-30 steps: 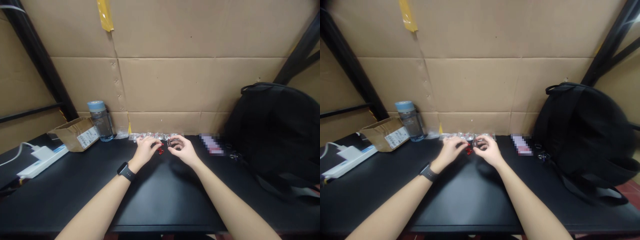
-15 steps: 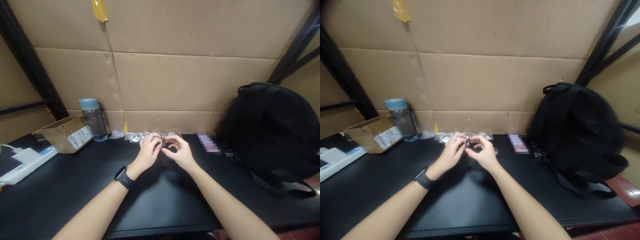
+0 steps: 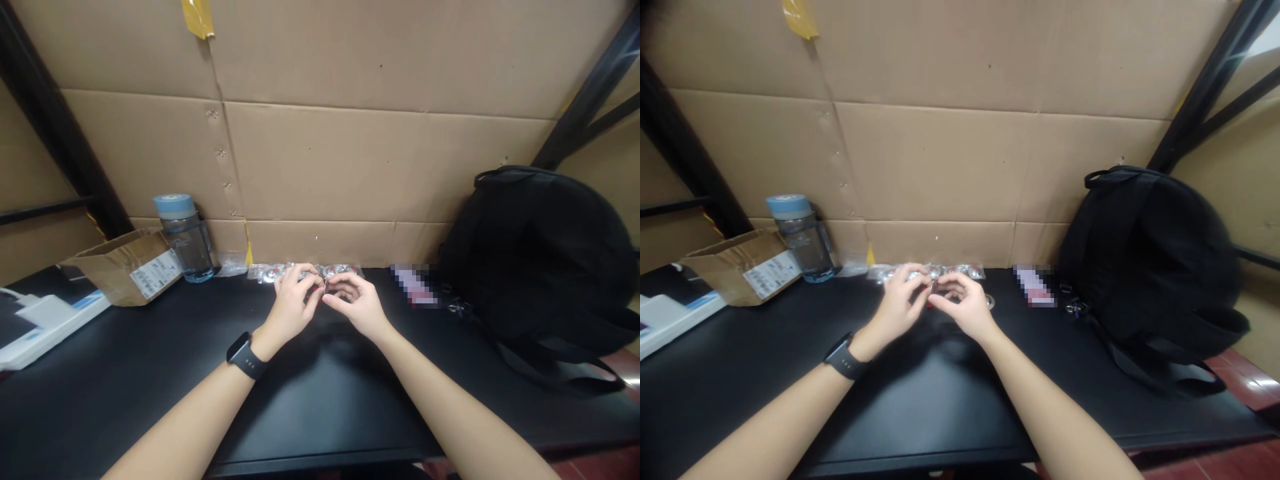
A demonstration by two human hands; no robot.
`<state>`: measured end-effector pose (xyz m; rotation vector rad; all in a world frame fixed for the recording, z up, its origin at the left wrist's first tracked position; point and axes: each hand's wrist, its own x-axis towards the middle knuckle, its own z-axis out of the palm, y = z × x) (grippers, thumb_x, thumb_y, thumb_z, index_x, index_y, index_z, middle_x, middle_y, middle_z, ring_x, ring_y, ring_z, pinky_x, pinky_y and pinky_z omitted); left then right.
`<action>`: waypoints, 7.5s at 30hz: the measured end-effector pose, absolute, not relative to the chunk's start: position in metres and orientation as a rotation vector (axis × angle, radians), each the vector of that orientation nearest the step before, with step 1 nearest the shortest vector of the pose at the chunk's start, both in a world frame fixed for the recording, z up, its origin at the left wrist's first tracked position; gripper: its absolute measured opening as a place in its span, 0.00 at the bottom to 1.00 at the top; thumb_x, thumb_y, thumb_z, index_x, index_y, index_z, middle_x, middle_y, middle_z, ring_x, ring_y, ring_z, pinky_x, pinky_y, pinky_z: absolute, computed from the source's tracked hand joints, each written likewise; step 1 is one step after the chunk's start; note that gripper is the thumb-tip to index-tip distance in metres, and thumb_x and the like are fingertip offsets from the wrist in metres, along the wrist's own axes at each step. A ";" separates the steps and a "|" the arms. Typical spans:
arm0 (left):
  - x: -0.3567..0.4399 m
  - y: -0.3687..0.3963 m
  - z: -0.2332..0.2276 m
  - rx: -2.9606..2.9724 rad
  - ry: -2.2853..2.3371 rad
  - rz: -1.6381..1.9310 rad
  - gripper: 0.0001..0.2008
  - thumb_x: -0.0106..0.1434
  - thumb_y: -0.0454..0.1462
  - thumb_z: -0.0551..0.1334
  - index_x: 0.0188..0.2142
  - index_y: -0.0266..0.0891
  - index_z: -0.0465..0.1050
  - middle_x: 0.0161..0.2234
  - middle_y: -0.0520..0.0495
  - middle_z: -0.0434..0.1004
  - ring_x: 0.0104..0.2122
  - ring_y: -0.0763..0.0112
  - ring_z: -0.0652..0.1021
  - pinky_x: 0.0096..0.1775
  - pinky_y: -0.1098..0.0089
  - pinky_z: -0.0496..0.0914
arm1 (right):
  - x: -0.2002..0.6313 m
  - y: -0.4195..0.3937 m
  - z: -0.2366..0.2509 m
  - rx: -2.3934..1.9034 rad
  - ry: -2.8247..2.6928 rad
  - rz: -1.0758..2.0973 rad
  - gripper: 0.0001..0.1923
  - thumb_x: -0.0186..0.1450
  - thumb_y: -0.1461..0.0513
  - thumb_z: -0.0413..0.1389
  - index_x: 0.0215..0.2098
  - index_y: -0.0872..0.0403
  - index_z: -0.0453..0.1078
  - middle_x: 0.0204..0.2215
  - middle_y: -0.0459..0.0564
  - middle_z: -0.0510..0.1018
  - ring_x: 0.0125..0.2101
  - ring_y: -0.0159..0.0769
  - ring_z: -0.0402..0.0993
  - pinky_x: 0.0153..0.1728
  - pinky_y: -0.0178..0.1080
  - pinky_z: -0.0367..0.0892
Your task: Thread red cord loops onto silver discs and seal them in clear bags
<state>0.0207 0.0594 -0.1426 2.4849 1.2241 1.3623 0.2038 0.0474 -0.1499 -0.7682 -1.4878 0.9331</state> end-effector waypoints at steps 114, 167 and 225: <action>0.022 0.075 -0.149 2.105 0.892 1.274 0.06 0.68 0.39 0.61 0.38 0.41 0.76 0.43 0.45 0.72 0.50 0.61 0.73 0.58 0.59 0.65 | 0.211 0.042 -0.139 -0.830 -1.698 0.627 0.20 0.56 0.64 0.65 0.47 0.50 0.74 0.45 0.52 0.82 0.42 0.41 0.80 0.38 0.40 0.74; 0.028 0.063 -0.153 2.083 1.227 1.425 0.04 0.65 0.36 0.64 0.37 0.43 0.79 0.45 0.46 0.70 0.49 0.61 0.75 0.54 0.60 0.68 | 0.207 0.056 -0.158 -0.782 -1.376 1.092 0.19 0.49 0.61 0.74 0.38 0.51 0.79 0.48 0.53 0.83 0.47 0.45 0.80 0.49 0.47 0.75; 0.033 0.034 -0.130 2.265 1.253 1.599 0.04 0.60 0.35 0.68 0.32 0.47 0.79 0.36 0.54 0.85 0.43 0.61 0.80 0.52 0.55 0.63 | 0.212 0.053 -0.153 -0.572 -1.197 1.427 0.22 0.50 0.64 0.74 0.41 0.49 0.76 0.43 0.48 0.81 0.46 0.38 0.78 0.50 0.41 0.73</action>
